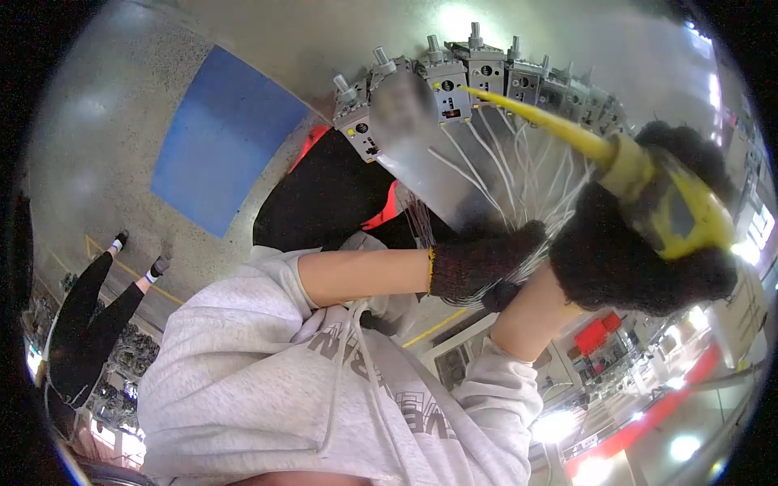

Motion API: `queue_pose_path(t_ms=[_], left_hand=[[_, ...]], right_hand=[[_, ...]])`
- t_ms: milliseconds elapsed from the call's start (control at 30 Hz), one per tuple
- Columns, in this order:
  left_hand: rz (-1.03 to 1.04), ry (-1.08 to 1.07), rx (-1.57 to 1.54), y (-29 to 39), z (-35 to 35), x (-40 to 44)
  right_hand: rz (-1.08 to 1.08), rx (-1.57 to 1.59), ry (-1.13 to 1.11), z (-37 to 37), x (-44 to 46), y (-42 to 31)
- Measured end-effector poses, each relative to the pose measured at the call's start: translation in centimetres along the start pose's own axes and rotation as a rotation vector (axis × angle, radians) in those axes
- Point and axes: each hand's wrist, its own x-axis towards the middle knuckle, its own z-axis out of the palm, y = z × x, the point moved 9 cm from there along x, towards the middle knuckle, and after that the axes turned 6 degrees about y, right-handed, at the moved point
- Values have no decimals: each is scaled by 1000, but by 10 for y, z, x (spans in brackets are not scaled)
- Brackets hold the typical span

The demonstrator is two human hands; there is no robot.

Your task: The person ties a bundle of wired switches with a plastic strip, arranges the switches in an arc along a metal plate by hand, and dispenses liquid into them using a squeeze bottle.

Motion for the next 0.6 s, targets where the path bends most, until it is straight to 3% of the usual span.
queue_pose_path(t_ms=[67,200,367,467,567,600], left_hand=[[-32,25,-15,2,2,-2],[-103,80,-92,9,4,-10],[-62,103,22,11,-4,-8],[-208,-59,-66,-10,3,-4],[-58,7,44,0,-1,2],[-49,-37,46,3,2,3]], right_hand=[[36,49,-56,4,0,4],[-120,-268,138,-7,-2,2],[-42,-169,105,-10,1,6],[-15,-94,70,-10,4,9],[-68,-171,200,-18,7,4],[-3,-66,46,-29,19,3]])
